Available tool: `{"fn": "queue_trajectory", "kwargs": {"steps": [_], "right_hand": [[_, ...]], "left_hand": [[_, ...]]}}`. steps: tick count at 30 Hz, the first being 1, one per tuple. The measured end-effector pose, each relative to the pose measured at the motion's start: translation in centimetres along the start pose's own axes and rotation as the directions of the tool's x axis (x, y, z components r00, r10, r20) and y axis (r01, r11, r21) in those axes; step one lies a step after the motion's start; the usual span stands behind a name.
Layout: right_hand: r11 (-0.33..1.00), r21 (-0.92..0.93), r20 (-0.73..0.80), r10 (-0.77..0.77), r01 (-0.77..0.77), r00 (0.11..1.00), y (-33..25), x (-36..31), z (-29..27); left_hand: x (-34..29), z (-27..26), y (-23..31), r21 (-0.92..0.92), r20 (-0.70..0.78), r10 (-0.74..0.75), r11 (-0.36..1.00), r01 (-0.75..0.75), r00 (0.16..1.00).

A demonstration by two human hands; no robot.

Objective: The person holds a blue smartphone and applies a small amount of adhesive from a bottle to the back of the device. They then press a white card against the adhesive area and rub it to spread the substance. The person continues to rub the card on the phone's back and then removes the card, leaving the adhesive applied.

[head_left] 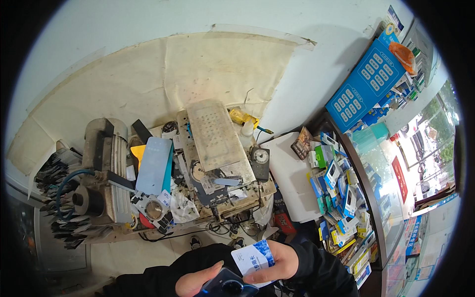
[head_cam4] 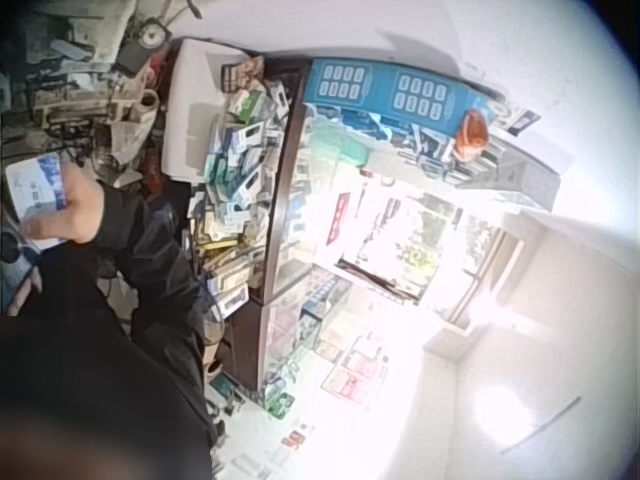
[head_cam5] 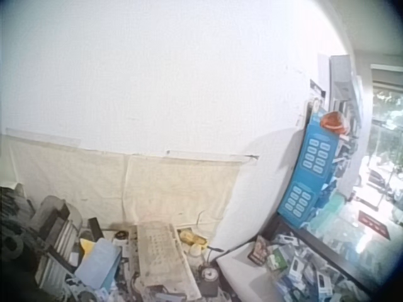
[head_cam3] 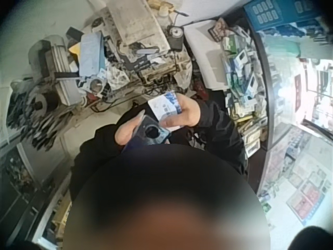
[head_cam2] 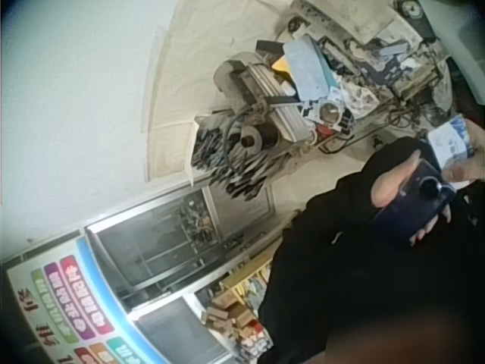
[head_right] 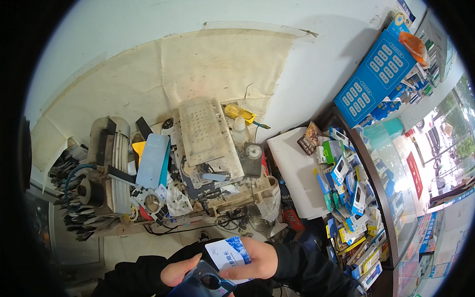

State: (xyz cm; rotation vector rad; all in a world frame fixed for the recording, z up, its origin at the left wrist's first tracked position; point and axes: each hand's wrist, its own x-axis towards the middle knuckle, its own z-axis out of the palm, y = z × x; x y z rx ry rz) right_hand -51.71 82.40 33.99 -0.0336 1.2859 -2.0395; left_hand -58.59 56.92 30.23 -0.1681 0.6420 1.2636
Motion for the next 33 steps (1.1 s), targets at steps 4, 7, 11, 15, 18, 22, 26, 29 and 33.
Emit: {"fn": "queue_trajectory", "kwargs": {"steps": [4,7,11,15,18,22,26,29,33], "right_hand": [[0.998,0.034,-0.088,-0.046,0.049,0.995,0.6,0.2,0.3],[0.995,-0.095,-0.270,0.005,-0.032,0.963,0.8,0.5,0.4],[0.986,-0.075,-0.384,-0.166,0.148,0.908,0.6,0.3,1.9],[0.986,-0.048,-0.450,-0.163,0.158,0.878,0.0,-0.4,2.9],[0.972,-0.069,-0.463,-0.231,0.225,0.856,0.1,-0.3,3.1],[0.938,-0.211,-0.460,-0.342,0.273,0.819,0.6,-0.3,3.0],[0.903,-0.317,-0.485,-0.416,0.289,0.769,1.3,-0.1,2.8],[0.769,-0.523,-0.401,-0.602,0.367,0.690,1.7,0.8,2.6],[0.933,-0.186,-0.520,-0.359,0.307,0.775,1.5,0.0,3.1]], "left_hand": [[0.4,-0.4,0.3,-0.025,0.129,0.010,1.000,-0.007,0.992],[1.0,-0.6,0.5,-0.143,0.400,0.080,0.989,-0.024,0.913],[1.6,-0.3,0.3,-0.116,0.501,0.149,0.988,-0.105,0.852],[1.6,0.1,0.3,-0.166,0.499,0.181,0.980,-0.112,0.847],[1.4,0.3,0.7,-0.104,0.450,0.177,0.984,-0.146,0.875],[1.2,1.0,1.0,-0.097,0.416,0.203,0.979,-0.179,0.886],[1.1,1.5,0.8,-0.171,0.382,0.252,0.965,-0.200,0.889],[1.3,1.4,0.7,-0.162,0.412,0.258,0.965,-0.208,0.874],[1.6,0.9,0.5,-0.151,0.443,0.262,0.964,-0.217,0.857]]}}
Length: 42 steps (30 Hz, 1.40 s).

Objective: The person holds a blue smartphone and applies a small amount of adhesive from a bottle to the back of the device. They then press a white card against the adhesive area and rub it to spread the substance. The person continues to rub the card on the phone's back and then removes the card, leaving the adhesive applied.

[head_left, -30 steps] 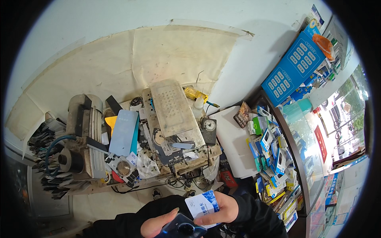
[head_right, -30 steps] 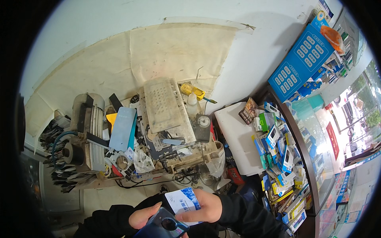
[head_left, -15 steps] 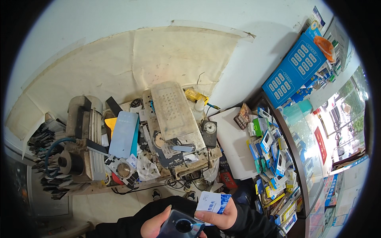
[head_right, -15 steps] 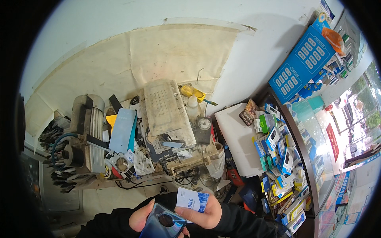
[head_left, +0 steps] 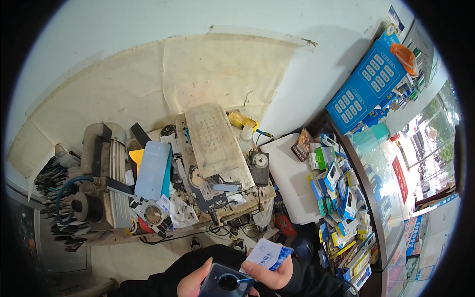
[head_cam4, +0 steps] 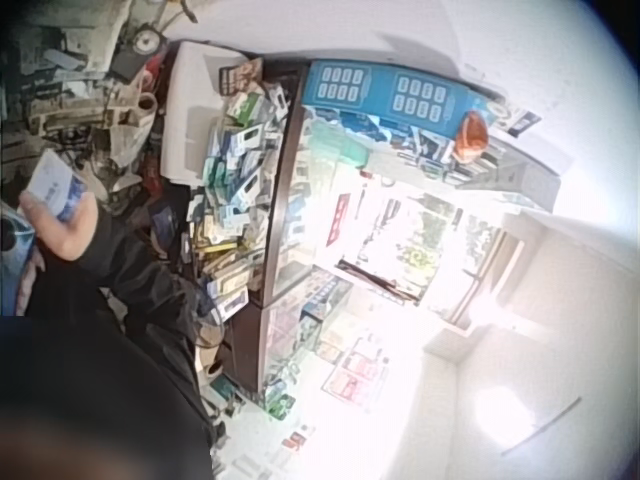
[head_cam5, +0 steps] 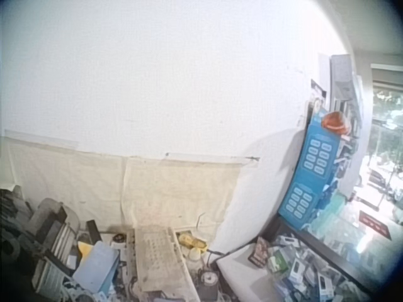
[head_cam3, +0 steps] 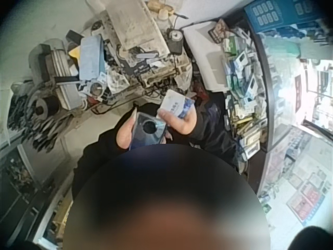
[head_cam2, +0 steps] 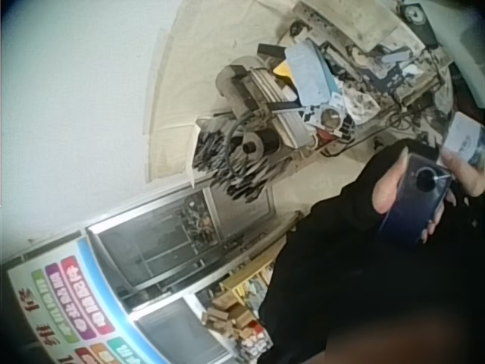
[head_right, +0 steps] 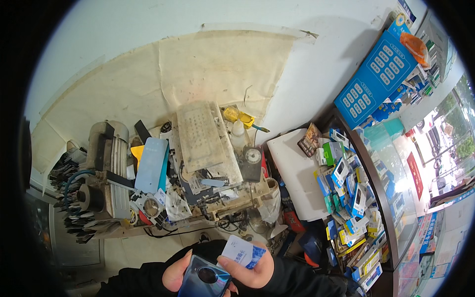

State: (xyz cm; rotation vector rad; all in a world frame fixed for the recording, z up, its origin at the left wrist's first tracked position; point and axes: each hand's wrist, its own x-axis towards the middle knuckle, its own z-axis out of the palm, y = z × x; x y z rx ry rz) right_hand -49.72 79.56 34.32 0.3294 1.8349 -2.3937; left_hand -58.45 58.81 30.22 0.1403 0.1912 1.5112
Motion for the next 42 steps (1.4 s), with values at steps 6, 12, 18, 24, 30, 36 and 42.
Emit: {"fn": "queue_trajectory", "kwargs": {"steps": [6,12,18,24,30,36,42], "right_hand": [[0.995,-0.094,0.159,0.059,-0.044,0.986,-1.3,0.3,-1.5],[0.993,-0.100,0.098,0.069,-0.059,0.993,-1.1,0.8,-0.9],[0.992,-0.083,0.094,0.106,-0.098,0.990,-1.1,1.4,-0.9],[0.989,-0.100,0.120,0.118,-0.106,0.986,-1.1,1.8,-1.1],[0.990,-0.048,0.057,0.136,-0.133,0.989,-1.1,1.7,-0.7],[0.990,-0.066,0.107,0.128,-0.121,0.986,-1.0,2.0,-1.0],[0.988,-0.060,0.105,0.145,-0.139,0.984,-0.7,2.0,-1.0]], "left_hand": [[0.1,-0.5,-0.2,-0.050,-0.003,-0.092,0.995,0.092,0.996],[0.3,-0.7,0.3,0.003,0.044,-0.057,0.998,0.057,0.997],[0.7,-0.8,0.5,-0.023,0.048,-0.047,0.999,0.048,0.998],[0.7,-0.6,0.9,-0.010,0.036,-0.045,0.999,0.045,0.998],[0.7,-0.5,1.1,0.007,0.054,-0.051,0.999,0.050,0.997],[0.7,-0.6,1.0,0.014,0.062,-0.068,0.998,0.067,0.996],[0.6,-0.4,0.9,0.022,0.042,-0.070,0.997,0.069,0.997]]}}
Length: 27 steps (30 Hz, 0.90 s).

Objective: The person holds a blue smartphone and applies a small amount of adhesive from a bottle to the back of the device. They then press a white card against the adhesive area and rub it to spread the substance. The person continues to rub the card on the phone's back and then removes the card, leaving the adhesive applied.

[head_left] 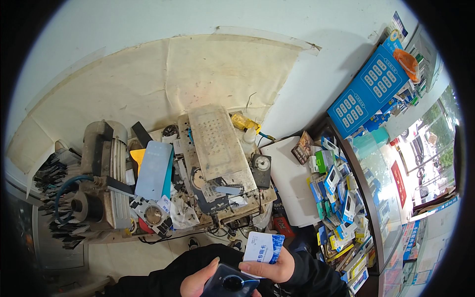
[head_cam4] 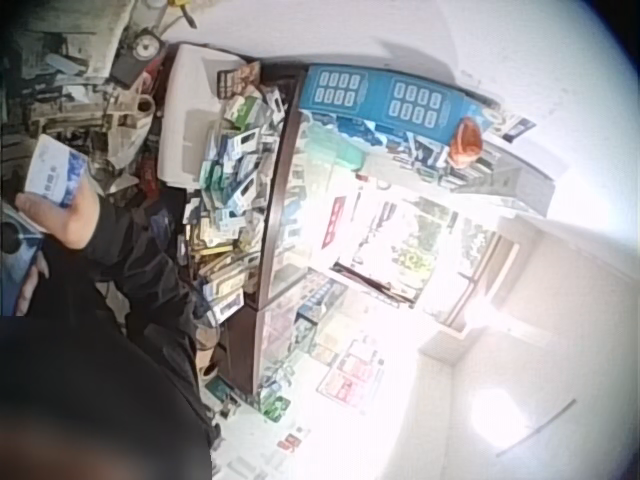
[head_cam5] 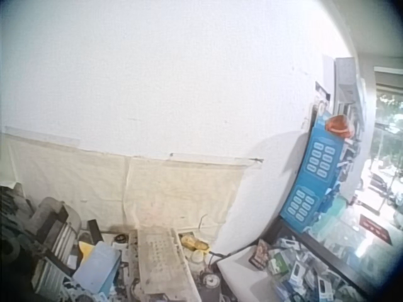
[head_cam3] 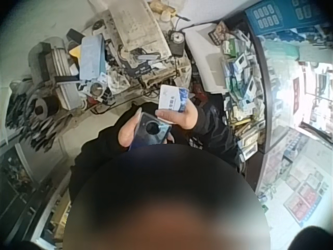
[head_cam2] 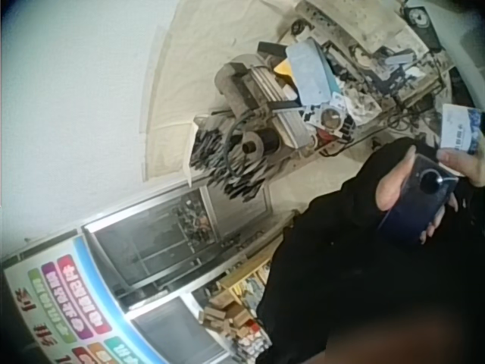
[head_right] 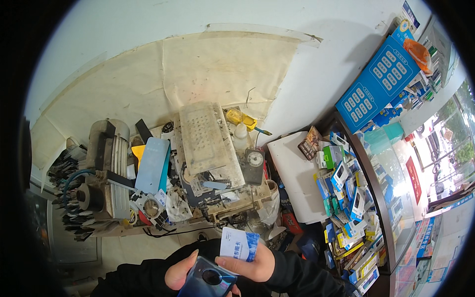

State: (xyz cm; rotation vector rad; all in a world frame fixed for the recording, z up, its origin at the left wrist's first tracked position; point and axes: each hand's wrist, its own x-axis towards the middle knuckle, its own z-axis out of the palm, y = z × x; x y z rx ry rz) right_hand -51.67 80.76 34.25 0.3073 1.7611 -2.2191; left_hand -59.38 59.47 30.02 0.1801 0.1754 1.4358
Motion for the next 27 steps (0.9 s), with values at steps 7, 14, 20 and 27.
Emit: {"fn": "queue_trajectory", "kwargs": {"steps": [7,14,20,27], "right_hand": [[0.997,-0.059,0.059,0.063,-0.059,0.996,-0.8,-0.1,-0.6],[0.993,0.020,0.336,-0.114,0.114,0.935,-2.8,0.8,-6.1],[0.661,-0.718,-0.339,-0.606,0.219,0.720,-3.5,11.3,-13.7],[0.578,-0.746,-0.147,-0.628,0.332,0.764,-0.2,21.7,-15.7]], "left_hand": [[0.0,0.1,-0.7,-0.032,-0.042,0.052,0.998,-0.054,0.998],[-0.7,-1.0,-1.4,-0.250,0.133,0.097,0.966,-0.062,0.986],[-2.4,-1.1,-1.6,-0.188,0.095,0.198,0.966,-0.177,0.976],[-3.4,-1.7,-3.0,0.245,-0.311,0.197,0.962,-0.122,0.930]]}}
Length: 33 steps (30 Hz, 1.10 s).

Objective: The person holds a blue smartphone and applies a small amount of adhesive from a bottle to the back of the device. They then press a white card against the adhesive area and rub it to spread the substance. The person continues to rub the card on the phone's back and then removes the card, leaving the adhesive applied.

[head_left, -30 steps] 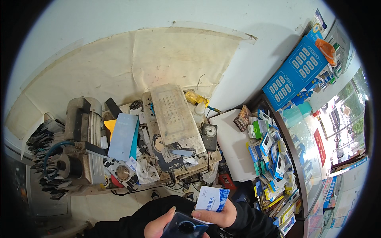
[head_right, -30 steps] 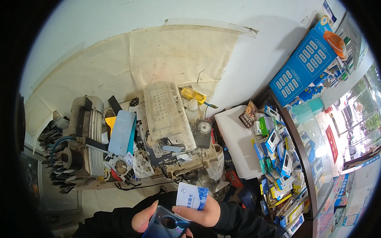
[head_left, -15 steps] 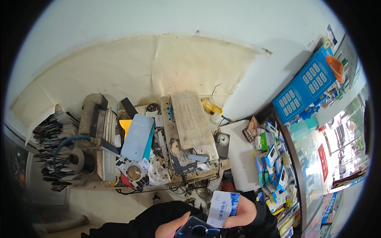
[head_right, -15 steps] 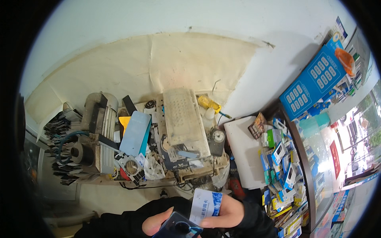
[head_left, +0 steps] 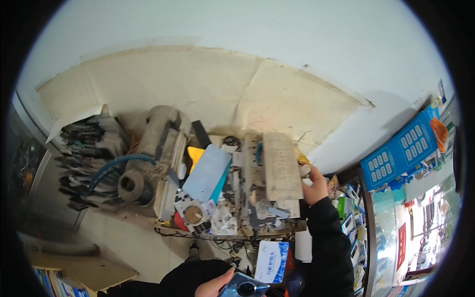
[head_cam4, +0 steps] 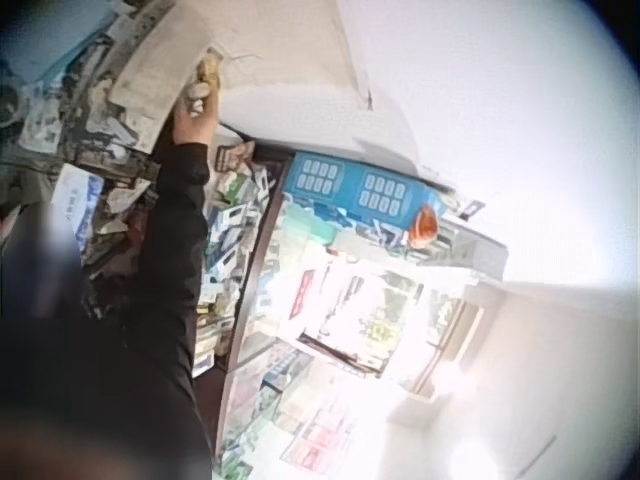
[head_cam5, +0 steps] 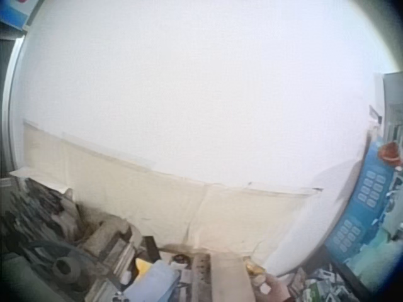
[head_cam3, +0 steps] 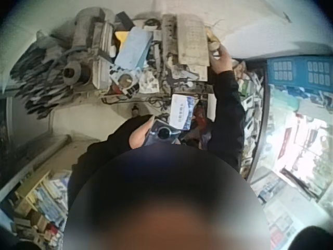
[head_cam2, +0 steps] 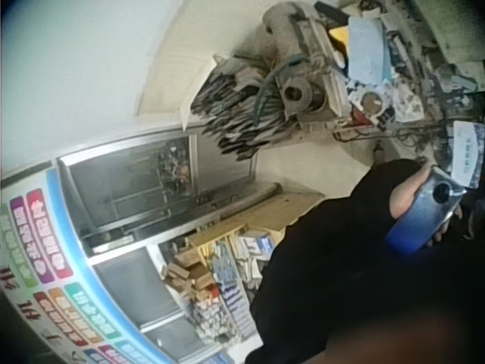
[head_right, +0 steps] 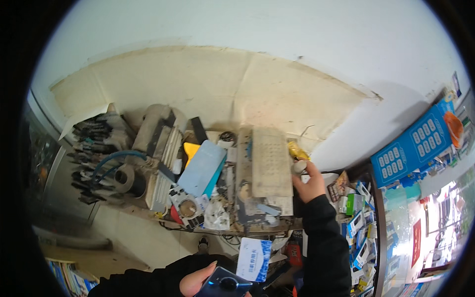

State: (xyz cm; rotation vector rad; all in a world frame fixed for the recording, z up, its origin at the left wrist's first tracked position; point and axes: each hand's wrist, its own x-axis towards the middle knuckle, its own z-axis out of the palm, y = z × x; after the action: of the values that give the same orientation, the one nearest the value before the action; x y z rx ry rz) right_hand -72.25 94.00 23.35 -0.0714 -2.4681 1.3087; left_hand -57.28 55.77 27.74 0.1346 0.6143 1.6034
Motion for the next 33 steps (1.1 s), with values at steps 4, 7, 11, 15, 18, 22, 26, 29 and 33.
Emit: {"fn": "queue_trajectory", "kwargs": {"steps": [4,7,11,15,18,22,26,29,33], "right_hand": [[0.998,0.063,-0.037,0.009,-0.006,0.999,-2.0,-0.6,-0.8],[0.929,0.370,-0.048,0.024,-0.004,0.999,-7.3,-4.1,-3.3],[0.914,0.372,0.033,0.165,-0.165,0.986,-15.7,-11.6,-6.3],[0.849,0.451,0.171,0.220,-0.275,0.960,-20.6,-16.6,-8.5],[0.977,0.145,0.263,0.113,-0.155,0.958,-22.4,-18.0,-9.7],[0.997,0.047,0.373,0.033,-0.055,0.927,-24.1,-18.3,-10.4],[0.995,-0.064,0.393,0.094,-0.075,0.915,-25.7,-18.4,-10.8],[0.991,-0.111,0.406,0.117,-0.078,0.906,-26.6,-18.2,-11.0],[0.986,-0.154,0.453,0.130,-0.065,0.882,-27.8,-17.7,-11.3]], "left_hand": [[0.2,-0.4,-1.1,-0.120,0.012,0.084,0.989,-0.082,0.996],[0.2,-0.6,-1.0,-0.235,0.102,0.134,0.966,-0.107,0.986],[0.3,-0.4,0.3,-0.379,0.226,0.181,0.922,-0.085,0.957],[0.4,0.3,1.8,-0.372,0.240,0.155,0.927,-0.057,0.958],[0.3,0.6,2.6,-0.337,0.279,0.090,0.941,0.010,0.956],[0.5,1.1,3.1,-0.310,0.258,0.015,0.948,0.068,0.966],[0.5,1.6,3.5,-0.243,0.250,-0.036,0.965,0.099,0.968],[0.4,2.1,3.4,-0.233,0.218,-0.058,0.966,0.110,0.974],[-0.2,2.7,3.4,-0.265,0.213,-0.055,0.958,0.112,0.976]]}}
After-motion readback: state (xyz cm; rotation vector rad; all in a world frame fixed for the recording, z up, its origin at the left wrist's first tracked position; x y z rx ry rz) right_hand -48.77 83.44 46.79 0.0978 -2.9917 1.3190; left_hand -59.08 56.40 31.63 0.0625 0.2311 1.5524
